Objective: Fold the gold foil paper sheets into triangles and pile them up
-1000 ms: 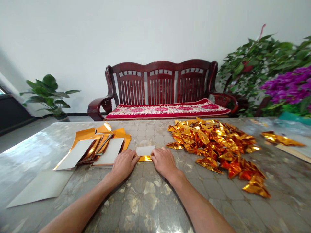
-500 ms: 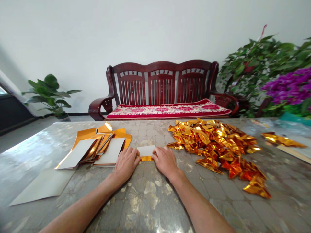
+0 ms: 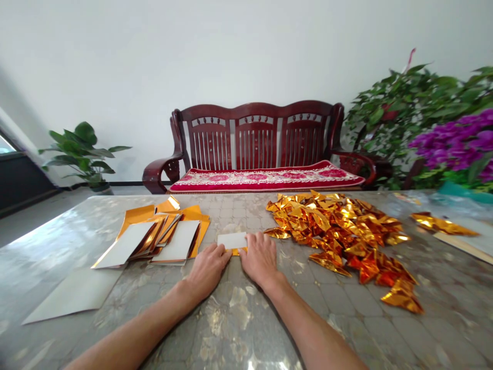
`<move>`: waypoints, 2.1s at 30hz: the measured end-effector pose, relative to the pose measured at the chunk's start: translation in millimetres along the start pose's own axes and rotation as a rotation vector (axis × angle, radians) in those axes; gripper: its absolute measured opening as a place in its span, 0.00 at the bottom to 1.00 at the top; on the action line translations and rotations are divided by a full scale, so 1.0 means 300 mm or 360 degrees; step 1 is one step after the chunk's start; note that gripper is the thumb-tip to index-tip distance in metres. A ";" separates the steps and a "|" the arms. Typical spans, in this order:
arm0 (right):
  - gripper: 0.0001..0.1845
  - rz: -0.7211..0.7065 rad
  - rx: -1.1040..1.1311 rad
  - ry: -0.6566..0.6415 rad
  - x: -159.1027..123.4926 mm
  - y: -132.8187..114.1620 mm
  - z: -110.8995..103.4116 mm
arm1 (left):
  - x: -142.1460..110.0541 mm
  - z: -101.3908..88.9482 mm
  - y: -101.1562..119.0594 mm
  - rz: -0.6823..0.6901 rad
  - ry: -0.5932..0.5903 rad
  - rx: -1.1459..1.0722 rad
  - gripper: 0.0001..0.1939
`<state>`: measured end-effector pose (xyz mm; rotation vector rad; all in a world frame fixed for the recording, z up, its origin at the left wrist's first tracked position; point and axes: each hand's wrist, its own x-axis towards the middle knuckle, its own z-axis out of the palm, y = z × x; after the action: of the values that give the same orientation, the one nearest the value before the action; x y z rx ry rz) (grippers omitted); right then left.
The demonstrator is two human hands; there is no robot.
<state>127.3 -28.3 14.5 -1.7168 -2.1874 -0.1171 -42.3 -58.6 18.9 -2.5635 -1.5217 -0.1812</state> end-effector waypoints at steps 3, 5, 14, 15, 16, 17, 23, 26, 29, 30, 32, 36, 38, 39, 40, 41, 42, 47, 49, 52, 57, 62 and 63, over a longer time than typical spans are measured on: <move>0.23 -0.0012 -0.0005 0.0016 -0.006 -0.023 0.005 | -0.001 -0.004 0.007 0.0003 -0.0034 0.0016 0.08; 0.23 -0.0004 -0.0001 0.0001 -0.004 -0.028 0.008 | -0.003 -0.008 0.014 -0.0011 -0.0062 0.0020 0.09; 0.18 0.0060 0.0009 -0.0076 0.017 0.031 0.020 | -0.032 -0.019 0.036 -0.0080 -0.0132 0.0100 0.12; 0.18 0.0054 0.0011 -0.0079 0.018 0.037 0.022 | -0.036 -0.018 0.035 -0.0070 -0.0120 0.0117 0.11; 0.17 0.0040 0.0018 -0.0077 0.018 0.042 0.023 | -0.039 -0.017 0.034 -0.0054 -0.0110 0.0138 0.11; 0.16 0.0017 0.0031 -0.0071 0.017 0.047 0.023 | -0.041 -0.017 0.034 -0.0033 -0.0106 0.0160 0.11; 0.09 -0.0390 0.0148 -0.0003 0.010 0.070 0.006 | -0.037 -0.042 0.047 0.0005 -0.0168 0.0262 0.10; 0.11 -0.0559 0.0162 0.0044 0.002 0.074 -0.010 | -0.026 -0.050 0.041 -0.0032 -0.0186 0.0208 0.10; 0.11 -0.0659 0.0126 0.0053 -0.012 0.061 -0.023 | -0.012 -0.050 0.021 -0.0112 -0.0135 0.0099 0.11; 0.11 -0.0705 0.0111 0.0046 -0.018 0.051 -0.025 | -0.005 -0.049 0.014 -0.0144 -0.0102 0.0051 0.12; 0.11 -0.0825 0.0114 0.0018 -0.032 0.024 -0.025 | 0.009 -0.043 0.000 -0.0199 -0.0050 -0.0046 0.14; 0.13 -0.1100 0.0379 -0.0035 -0.048 -0.020 -0.011 | 0.032 -0.018 -0.020 -0.0238 -0.0034 -0.0191 0.18; 0.15 -0.0959 0.0491 0.0031 -0.042 -0.012 -0.002 | 0.038 -0.002 -0.032 -0.0222 -0.0032 -0.0261 0.20; 0.17 -0.0812 0.0529 0.0096 -0.034 0.000 0.001 | 0.040 0.005 -0.039 -0.0200 -0.0037 -0.0297 0.21; 0.18 -0.0640 0.0559 0.0172 -0.025 0.018 0.003 | 0.041 0.011 -0.048 -0.0164 -0.0047 -0.0336 0.21; 0.19 -0.0482 0.0573 0.0235 -0.014 0.039 0.005 | 0.043 0.016 -0.056 -0.0119 -0.0059 -0.0374 0.21; 0.20 -0.0356 0.0575 0.0307 -0.003 0.061 0.007 | 0.046 0.020 -0.065 -0.0070 -0.0068 -0.0411 0.21; 0.24 -0.0407 0.0581 0.0204 0.032 0.140 0.023 | 0.058 0.020 -0.090 0.0114 0.0107 -0.0490 0.15; 0.23 -0.0525 0.0563 0.0134 0.034 0.145 0.030 | 0.057 0.015 -0.084 0.0127 0.0202 -0.0491 0.12; 0.20 -0.0644 0.0511 0.0042 0.029 0.134 0.028 | 0.047 0.008 -0.065 0.0098 0.0182 -0.0476 0.09; 0.12 -0.0616 0.0356 0.0006 0.015 0.113 -0.002 | 0.028 0.007 -0.032 -0.0020 0.0136 -0.0384 0.10; 0.08 -0.0553 0.0310 -0.0009 0.007 0.107 -0.013 | 0.029 0.021 -0.024 -0.0131 0.0149 -0.0439 0.10; 0.07 -0.0536 0.0311 -0.0001 0.007 0.107 -0.013 | 0.030 0.023 -0.024 -0.0145 0.0161 -0.0460 0.10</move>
<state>158.3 -19.2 13.9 -1.2367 -2.3821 0.0135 -44.3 -45.9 14.3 -2.6479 -1.6835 -0.5723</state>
